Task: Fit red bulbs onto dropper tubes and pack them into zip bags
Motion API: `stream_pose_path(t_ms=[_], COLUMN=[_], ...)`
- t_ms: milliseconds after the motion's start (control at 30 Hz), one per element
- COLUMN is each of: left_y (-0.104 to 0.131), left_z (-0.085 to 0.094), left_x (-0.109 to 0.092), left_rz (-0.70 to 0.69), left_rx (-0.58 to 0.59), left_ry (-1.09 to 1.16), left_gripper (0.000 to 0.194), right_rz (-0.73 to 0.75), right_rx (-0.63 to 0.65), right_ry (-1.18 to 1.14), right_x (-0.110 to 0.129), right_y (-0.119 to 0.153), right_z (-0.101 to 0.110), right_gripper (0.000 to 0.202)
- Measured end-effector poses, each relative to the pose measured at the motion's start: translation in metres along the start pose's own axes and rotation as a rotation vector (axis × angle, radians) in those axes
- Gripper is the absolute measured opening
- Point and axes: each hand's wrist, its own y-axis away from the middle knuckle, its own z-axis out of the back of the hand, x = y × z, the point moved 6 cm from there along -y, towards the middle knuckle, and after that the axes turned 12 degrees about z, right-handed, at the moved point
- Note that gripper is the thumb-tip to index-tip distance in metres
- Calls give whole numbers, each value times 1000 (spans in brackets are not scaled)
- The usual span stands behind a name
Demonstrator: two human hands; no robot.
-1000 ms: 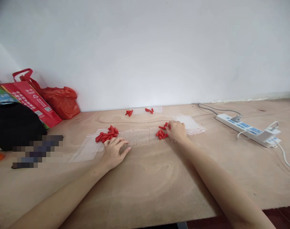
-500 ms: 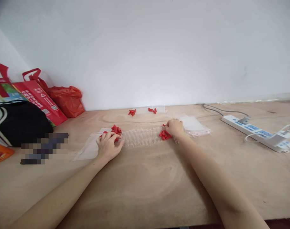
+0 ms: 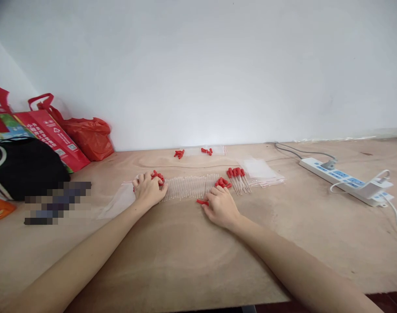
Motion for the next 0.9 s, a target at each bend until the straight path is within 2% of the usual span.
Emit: stream_pose_path(t_ms=[300, 467, 533, 600, 733, 900], left_y=[-12, -11, -4, 9, 46, 71], left_z=[-8, 4, 15, 25, 32, 29], left_x=[-9, -16, -23, -32, -44, -43], left_rz=[88, 67, -23, -177, -495, -614], left_rx=[103, 108, 77, 68, 95, 39], left_ry=[-87, -41, 50, 172, 378, 493], left_gripper=[26, 23, 20, 16, 13, 18], right_rz=[11, 22, 26, 25, 57, 79], right_rx=[21, 6, 14, 26, 30, 9], right_ry=[-8, 8, 4, -4, -22, -42], right_x=[-1, 0, 1, 2, 5, 5], right_y=[1, 1, 2, 2, 1, 1], right_z=[-4, -4, -4, -4, -3, -7], right_gripper=[11, 9, 8, 7, 13, 16])
